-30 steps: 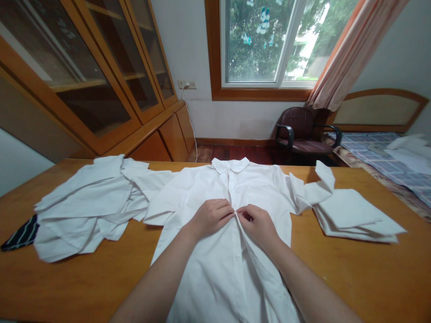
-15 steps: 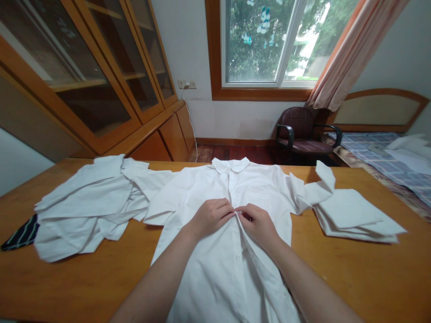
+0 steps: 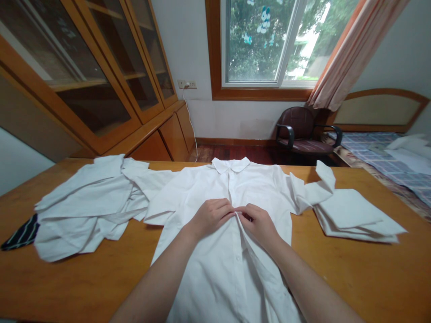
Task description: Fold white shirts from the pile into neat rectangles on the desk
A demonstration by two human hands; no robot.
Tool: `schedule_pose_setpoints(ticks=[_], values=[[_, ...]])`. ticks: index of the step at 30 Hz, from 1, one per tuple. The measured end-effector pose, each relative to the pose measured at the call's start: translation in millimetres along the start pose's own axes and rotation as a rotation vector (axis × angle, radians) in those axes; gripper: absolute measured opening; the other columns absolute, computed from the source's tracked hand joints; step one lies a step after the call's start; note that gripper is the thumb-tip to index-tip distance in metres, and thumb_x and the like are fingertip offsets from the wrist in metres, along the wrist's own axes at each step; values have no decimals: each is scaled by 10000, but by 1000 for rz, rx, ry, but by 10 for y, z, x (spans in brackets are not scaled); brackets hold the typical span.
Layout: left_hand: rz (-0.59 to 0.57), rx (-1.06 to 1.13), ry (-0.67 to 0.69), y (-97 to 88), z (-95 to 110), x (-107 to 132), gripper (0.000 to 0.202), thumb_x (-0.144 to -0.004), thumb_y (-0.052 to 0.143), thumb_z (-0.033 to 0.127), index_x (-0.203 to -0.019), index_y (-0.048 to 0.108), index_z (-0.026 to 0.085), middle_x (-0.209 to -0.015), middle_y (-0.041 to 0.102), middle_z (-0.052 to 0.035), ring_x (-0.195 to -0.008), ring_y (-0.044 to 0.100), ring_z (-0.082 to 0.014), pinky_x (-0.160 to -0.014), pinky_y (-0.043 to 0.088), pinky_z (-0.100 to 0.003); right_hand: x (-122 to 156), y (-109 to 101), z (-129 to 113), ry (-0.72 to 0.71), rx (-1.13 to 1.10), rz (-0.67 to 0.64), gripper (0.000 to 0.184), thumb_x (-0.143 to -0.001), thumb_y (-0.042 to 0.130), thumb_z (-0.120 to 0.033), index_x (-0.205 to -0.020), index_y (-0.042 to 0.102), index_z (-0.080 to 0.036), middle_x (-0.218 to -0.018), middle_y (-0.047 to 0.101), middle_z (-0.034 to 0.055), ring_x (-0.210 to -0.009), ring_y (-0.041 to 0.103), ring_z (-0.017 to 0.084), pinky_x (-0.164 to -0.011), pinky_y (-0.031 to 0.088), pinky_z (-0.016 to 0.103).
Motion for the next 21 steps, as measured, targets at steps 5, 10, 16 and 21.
schedule_pose_setpoints(ticks=[5, 10, 16, 21], values=[[-11, 5, -6, 10, -3, -5, 218, -1029, 478, 275, -914, 640, 185, -830, 657, -28, -750, 622, -144, -690, 481, -274, -1, 12, 23, 28, -4, -11, 183, -901, 603, -210, -975, 766, -251, -766, 694, 8, -689, 630, 155, -679, 488, 259], [-15, 3, -10, 17, -8, -5, 212, -1026, 489, 274, -905, 637, 183, -830, 655, -26, -754, 613, -145, -694, 476, -276, -1, 34, 42, 51, -7, -39, 156, -891, 606, -199, -945, 746, -240, -772, 697, 4, -687, 623, 152, -678, 476, 260], [-33, 7, -13, 39, -13, 2, 221, -1028, 483, 274, -898, 636, 183, -834, 651, -24, -754, 612, -141, -697, 474, -273, 2, 65, 97, 102, -31, -65, 140, -865, 606, -185, -932, 721, -229, -775, 690, -7, -672, 606, 142, -661, 459, 253], [-44, -5, -16, 54, -25, 10, 227, -1030, 476, 280, -904, 638, 185, -839, 653, -26, -756, 615, -144, -700, 477, -275, 1, 80, 118, 123, -22, -74, 138, -847, 605, -191, -935, 707, -222, -749, 669, -10, -667, 595, 146, -652, 445, 255]])
Point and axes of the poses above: each hand's wrist, its own x-axis away from the middle knuckle, its own y-axis out of the palm, z = x × y, the point moved 10 cm from there along -x, towards the middle knuckle
